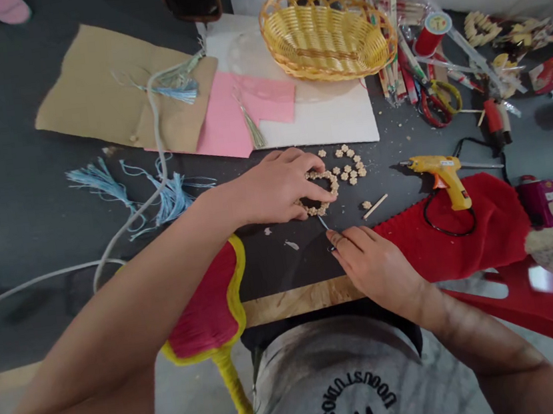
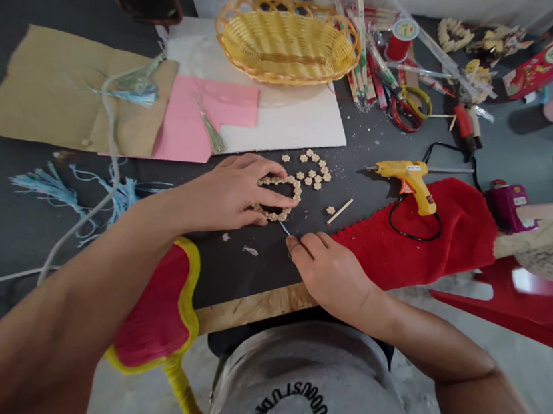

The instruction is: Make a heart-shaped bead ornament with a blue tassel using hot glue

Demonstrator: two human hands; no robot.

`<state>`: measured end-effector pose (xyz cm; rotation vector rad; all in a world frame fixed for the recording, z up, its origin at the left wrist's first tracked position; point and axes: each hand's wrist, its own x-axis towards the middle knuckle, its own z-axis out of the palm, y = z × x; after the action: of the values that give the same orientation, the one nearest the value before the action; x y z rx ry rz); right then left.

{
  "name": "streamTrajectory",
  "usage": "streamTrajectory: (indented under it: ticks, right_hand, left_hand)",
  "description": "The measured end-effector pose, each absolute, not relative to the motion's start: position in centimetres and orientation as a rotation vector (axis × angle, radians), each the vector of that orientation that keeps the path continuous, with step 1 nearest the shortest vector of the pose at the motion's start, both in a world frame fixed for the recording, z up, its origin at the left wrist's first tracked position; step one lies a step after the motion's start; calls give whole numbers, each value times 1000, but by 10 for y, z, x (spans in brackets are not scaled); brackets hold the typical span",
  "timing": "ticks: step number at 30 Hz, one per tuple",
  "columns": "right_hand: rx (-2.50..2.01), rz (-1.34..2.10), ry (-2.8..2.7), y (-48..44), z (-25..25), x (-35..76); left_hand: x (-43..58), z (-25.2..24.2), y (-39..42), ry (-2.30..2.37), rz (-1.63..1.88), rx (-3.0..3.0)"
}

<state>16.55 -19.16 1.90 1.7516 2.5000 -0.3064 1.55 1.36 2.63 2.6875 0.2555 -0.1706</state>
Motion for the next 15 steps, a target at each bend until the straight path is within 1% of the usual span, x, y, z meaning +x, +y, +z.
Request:
streamTrajectory:
  ticks: [15]
  right_hand:
    - [1774,-288,2533,-191,16,165]
  left_hand:
    - [16,29,12,242,-150,2690]
